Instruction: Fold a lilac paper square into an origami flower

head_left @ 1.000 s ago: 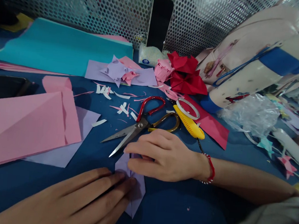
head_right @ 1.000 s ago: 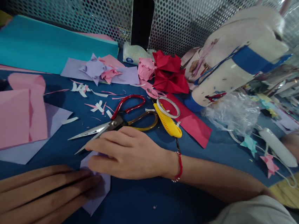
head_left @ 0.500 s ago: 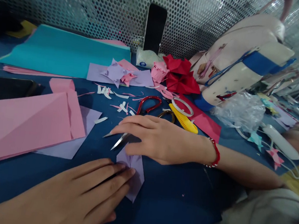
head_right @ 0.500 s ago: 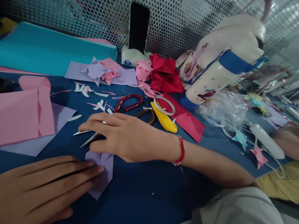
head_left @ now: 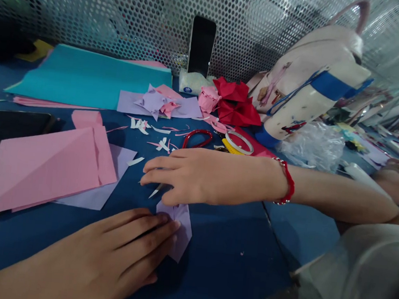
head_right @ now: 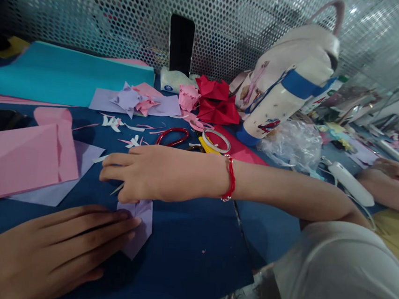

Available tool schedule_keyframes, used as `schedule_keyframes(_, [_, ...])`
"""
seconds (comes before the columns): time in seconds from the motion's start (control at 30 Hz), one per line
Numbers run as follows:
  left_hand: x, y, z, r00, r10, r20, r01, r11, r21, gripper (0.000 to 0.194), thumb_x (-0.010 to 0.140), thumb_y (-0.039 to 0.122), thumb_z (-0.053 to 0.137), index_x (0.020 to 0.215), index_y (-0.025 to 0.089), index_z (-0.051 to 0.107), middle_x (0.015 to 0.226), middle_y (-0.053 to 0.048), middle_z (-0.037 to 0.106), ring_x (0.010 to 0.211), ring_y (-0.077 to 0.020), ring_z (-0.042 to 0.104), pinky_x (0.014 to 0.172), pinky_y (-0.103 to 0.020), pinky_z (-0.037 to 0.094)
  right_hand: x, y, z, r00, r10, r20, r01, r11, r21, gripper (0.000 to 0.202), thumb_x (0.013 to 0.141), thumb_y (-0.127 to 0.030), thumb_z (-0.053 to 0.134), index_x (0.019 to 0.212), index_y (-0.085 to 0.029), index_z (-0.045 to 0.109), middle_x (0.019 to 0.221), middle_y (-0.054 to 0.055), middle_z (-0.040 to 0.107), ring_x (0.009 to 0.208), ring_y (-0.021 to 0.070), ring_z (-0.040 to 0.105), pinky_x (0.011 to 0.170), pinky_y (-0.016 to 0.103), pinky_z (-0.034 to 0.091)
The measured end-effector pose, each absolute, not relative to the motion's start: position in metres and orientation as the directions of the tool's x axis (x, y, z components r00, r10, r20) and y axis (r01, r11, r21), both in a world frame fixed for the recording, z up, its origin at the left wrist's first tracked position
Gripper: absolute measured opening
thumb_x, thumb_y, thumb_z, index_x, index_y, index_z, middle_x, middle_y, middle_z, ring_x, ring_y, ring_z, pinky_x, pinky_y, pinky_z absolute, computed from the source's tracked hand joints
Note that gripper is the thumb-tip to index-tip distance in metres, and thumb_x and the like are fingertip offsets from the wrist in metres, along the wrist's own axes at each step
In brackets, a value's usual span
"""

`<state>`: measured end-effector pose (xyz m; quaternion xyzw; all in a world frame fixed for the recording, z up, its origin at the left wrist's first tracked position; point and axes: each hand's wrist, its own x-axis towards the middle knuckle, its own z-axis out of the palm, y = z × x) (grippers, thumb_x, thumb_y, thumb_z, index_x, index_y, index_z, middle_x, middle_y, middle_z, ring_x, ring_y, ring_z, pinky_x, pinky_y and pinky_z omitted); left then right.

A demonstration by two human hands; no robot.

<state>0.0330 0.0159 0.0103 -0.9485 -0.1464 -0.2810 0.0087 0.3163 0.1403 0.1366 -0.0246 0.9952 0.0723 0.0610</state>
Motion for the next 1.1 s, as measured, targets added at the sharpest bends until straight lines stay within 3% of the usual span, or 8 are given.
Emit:
schedule_keyframes(0.23, [0.037,0.019,0.016,0.793,0.249,0.556,0.297,-0.955,0.004,0.052,0.14,0.027,0.041,0.146,0.017,0.092,0.141,-0.004,0.095,0.137,-0.0213,0.078,0.167,-0.038,0.01,0.304,0.138,0.137,-0.986,-0.073,-0.151,-0.101,0.977,0.19,0.023,0.132,-0.012,0.07,0.131,-0.024,0.089,0.187,0.009,0.074,0.182,0.0307,0.062,0.13,0.045,0.061])
schedule_keyframes(0.47, [0.037,0.02,0.018,0.795,0.267,0.544,0.277,-0.959,0.067,0.049,0.141,0.029,0.044,0.152,0.015,0.09,0.15,-0.004,0.094,0.144,-0.0215,0.077,0.166,-0.035,0.007,0.319,0.139,0.121,-0.994,-0.104,-0.031,-0.108,0.967,0.229,0.015,0.127,-0.015,0.082,0.132,-0.026,0.091,0.181,0.011,0.079,0.175,0.0287,0.069,0.12,0.041,0.065])
schedule_keyframes(0.67, [0.036,0.02,0.021,0.8,0.262,0.54,0.274,-0.96,0.061,0.046,0.14,0.03,0.047,0.148,0.016,0.091,0.145,-0.004,0.095,0.143,-0.0226,0.077,0.167,-0.037,0.008,0.331,0.133,0.111,-0.996,-0.088,0.034,-0.078,0.97,0.232,0.016,0.129,-0.013,0.078,0.129,-0.023,0.091,0.176,0.011,0.083,0.173,0.0266,0.073,0.124,0.04,0.067])
schedule_keyframes(0.77, [0.036,0.021,0.022,0.796,0.262,0.545,0.277,-0.959,0.057,0.048,0.14,0.028,0.045,0.147,0.017,0.091,0.144,-0.004,0.095,0.142,-0.0212,0.078,0.166,-0.035,0.01,0.331,0.136,0.112,-0.996,-0.088,0.022,-0.082,0.977,0.196,0.013,0.126,-0.013,0.082,0.129,-0.023,0.091,0.178,0.013,0.081,0.175,0.0284,0.07,0.126,0.042,0.068])
schedule_keyframes(0.93, [0.037,0.025,0.025,0.787,0.263,0.558,0.279,-0.959,0.058,0.049,0.138,0.023,0.044,0.144,0.018,0.092,0.146,-0.003,0.094,0.142,-0.0207,0.08,0.164,-0.034,0.018,0.334,0.147,0.129,-0.994,-0.094,-0.056,-0.095,0.995,0.008,0.021,0.126,-0.007,0.075,0.133,-0.02,0.091,0.183,0.017,0.077,0.183,0.0291,0.064,0.138,0.043,0.066])
schedule_keyframes(1.1, [0.037,0.027,0.026,0.804,0.244,0.542,0.251,-0.966,0.062,0.046,0.136,0.021,0.047,0.153,0.015,0.089,0.149,-0.003,0.094,0.142,-0.0221,0.077,0.166,-0.034,0.013,0.334,0.151,0.142,-0.988,-0.101,-0.117,-0.096,0.994,-0.054,0.023,0.123,-0.003,0.075,0.129,-0.018,0.092,0.194,0.019,0.067,0.188,0.0347,0.059,0.147,0.051,0.062])
